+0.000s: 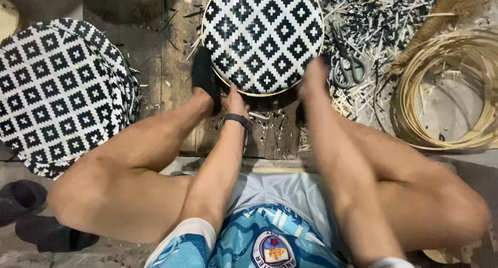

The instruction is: The person trims the edges of a woven basket using shears, then flips it to inspect the patterned underside. They repeat this process on another basket, cutting excess material and stacking the finished pieces.

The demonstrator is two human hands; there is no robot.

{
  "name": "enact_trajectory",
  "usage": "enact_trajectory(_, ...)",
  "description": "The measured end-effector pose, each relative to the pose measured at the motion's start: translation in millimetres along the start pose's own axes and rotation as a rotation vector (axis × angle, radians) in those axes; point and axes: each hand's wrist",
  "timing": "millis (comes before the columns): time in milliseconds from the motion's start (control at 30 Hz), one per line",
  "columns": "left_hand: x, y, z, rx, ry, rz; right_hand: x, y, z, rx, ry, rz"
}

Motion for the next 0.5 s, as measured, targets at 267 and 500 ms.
enact_trajectory(267,-113.4,-104.8,8.8,-0.156,-0.552,-0.689,165.9,-5.3,118.3,-0.169,1.191,0.841)
enact_trajectory(500,-200.0,-167.4,-45.1,-0.031,-0.442,-0.349,28.2,-123.8,119.2,-0.049,0.677,-0.126)
Point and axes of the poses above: each hand's wrist, its own y-axis away from the middle knuckle, its own z-axis out of the back of the hand, x = y × z, and after that the axes turned 2 degrees about y, right-handed
